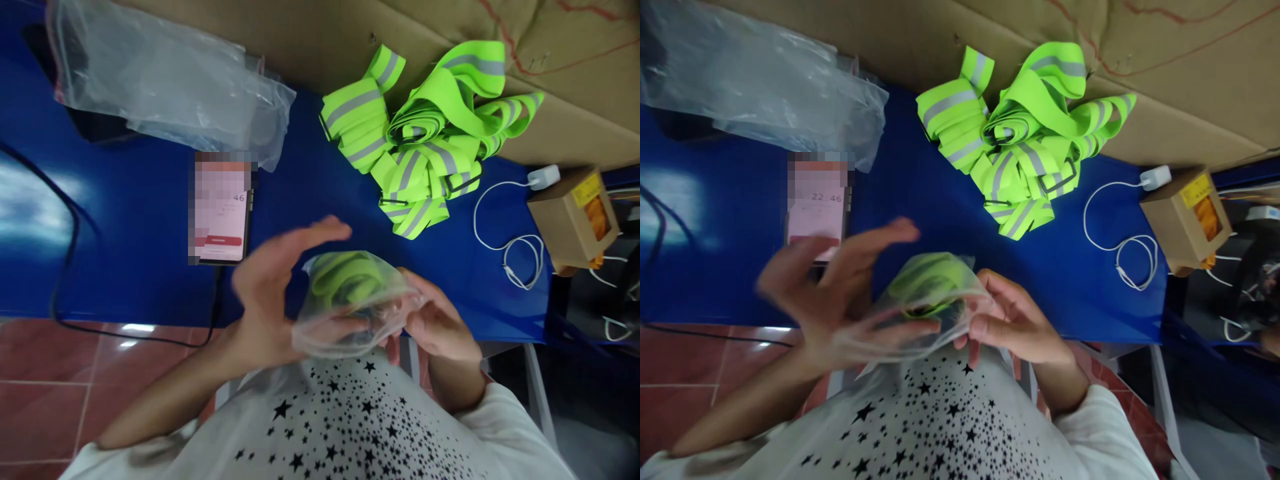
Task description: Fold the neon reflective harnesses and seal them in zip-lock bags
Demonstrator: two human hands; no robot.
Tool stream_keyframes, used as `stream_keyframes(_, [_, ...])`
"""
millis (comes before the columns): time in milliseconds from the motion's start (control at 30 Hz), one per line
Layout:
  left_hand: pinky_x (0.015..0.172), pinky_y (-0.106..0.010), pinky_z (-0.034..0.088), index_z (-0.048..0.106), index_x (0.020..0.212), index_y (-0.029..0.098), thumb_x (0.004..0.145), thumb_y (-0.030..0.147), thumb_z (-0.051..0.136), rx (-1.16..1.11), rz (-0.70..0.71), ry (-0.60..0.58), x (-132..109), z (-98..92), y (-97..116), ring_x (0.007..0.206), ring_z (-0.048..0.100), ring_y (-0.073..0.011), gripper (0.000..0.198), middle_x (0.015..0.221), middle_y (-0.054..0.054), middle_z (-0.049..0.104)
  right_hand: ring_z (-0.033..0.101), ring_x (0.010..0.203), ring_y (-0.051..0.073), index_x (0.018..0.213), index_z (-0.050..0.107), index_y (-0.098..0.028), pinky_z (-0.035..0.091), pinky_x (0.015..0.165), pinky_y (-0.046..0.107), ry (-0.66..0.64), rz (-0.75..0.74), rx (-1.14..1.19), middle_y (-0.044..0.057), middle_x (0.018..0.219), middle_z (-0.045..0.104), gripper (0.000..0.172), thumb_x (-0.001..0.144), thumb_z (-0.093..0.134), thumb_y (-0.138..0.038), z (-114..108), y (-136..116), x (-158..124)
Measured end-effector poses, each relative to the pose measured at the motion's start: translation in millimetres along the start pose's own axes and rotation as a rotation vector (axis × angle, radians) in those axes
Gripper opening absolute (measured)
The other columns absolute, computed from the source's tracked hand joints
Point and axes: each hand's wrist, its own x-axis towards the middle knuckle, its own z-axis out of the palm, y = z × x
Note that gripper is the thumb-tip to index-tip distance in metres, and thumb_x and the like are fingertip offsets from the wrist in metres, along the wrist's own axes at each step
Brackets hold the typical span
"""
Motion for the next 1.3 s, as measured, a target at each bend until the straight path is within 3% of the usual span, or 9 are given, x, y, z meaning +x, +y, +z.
stream_keyframes(100, [0.079,-0.039,0.065,0.074,0.115,0.026,0.077,0.024,0.089,-0.106,-0.164,-0.235,15,5.2,15,0.094,0.077,-0.0264,0.041,0.105,-0.007,0.078,0.064,0.073,0.015,0.115,0.064,-0.029,0.058,0.06,0.028,0.271,-0.229,-0.334,0.001,0.089,0.066,0.033,0.091,0.076,-0.048,-2,-6,-4])
stream_keyframes(200, [0.069,-0.032,0.062,0.08,0.089,0.02,0.078,0.032,0.088,-0.2,-0.398,-0.216,24,13.1,6,0.082,0.075,-0.0224,0.019,0.094,-0.008,0.079,0.065,0.091,0.017,0.127,0.061,-0.031,0.06,0.076,0.031,0.45,-0.385,-0.577,0.003,0.106,0.066,0.05,0.083,0.086,-0.038,-13,-6,10])
stream_keyframes(300, [0.071,-0.031,0.061,0.081,0.097,0.021,0.077,0.034,0.089,-0.301,-0.501,-0.227,35,18.3,-15,0.082,0.075,-0.021,0.025,0.096,-0.007,0.08,0.068,0.094,0.017,0.124,0.064,-0.029,0.06,0.079,0.031,0.303,-0.337,-0.597,0.002,0.108,0.069,0.04,0.088,0.08,-0.033,-32,-4,35])
stream_keyframes(567, [0.075,-0.039,0.065,0.081,0.099,0.022,0.082,0.045,0.085,-0.139,-0.411,-0.443,69,7.5,-29,0.09,0.079,-0.0285,0.029,0.099,-0.012,0.081,0.07,0.082,0.014,0.096,0.076,-0.023,0.057,0.076,0.028,-0.075,-0.295,-0.799,0.001,0.091,0.076,0.009,0.089,0.079,-0.028,-87,-24,55])
stream_keyframes(767, [0.088,-0.047,0.065,0.083,0.099,0.022,0.083,0.06,0.079,-0.16,-0.427,-0.475,75,7.6,-35,0.096,0.079,-0.0324,0.041,0.102,-0.014,0.081,0.069,0.075,0.01,0.095,0.07,-0.02,0.058,0.072,0.023,0.045,-0.256,-0.665,-0.001,0.087,0.072,0.012,0.088,0.079,-0.024,-96,-17,48])
stream_keyframes(900, [0.089,-0.047,0.065,0.084,0.093,0.021,0.084,0.074,0.069,-0.184,-0.464,-0.442,74,4.6,-39,0.096,0.078,-0.0337,0.055,0.093,-0.014,0.08,0.072,0.071,0.01,0.109,0.066,-0.021,0.06,0.065,0.022,0.081,-0.158,-0.468,-0.002,0.092,0.071,0.024,0.089,0.078,-0.025,-91,-11,55])
stream_keyframes(1000, [0.094,-0.044,0.063,0.084,0.096,0.021,0.087,0.072,0.068,-0.138,-0.494,-0.385,68,2.1,-35,0.102,0.077,-0.0324,0.054,0.091,-0.011,0.08,0.074,0.068,0.012,0.116,0.064,-0.022,0.062,0.063,0.023,0.102,-0.135,-0.328,-0.003,0.087,0.07,0.031,0.089,0.079,-0.022,-89,-9,59])
stream_keyframes(1133, [0.107,-0.038,0.057,0.079,0.118,0.023,0.102,0.062,0.051,-0.087,-0.557,-0.297,60,0.9,-24,0.112,0.074,-0.0255,0.051,0.111,-0.006,0.081,0.074,0.068,0.01,0.114,0.068,-0.023,0.06,0.063,0.019,0.162,-0.146,-0.266,-0.005,0.083,0.066,0.034,0.085,0.083,-0.017,-85,-9,59])
stream_keyframes(1300, [0.107,-0.035,0.056,0.077,0.122,0.022,0.105,0.058,0.05,-0.107,-0.529,-0.295,58,-0.7,-20,0.118,0.072,-0.0248,0.048,0.123,-0.006,0.078,0.071,0.069,0.01,0.103,0.071,-0.019,0.058,0.064,0.02,0.11,-0.018,-0.345,0.0,0.082,0.074,0.013,0.092,0.076,-0.025,-84,-11,58])
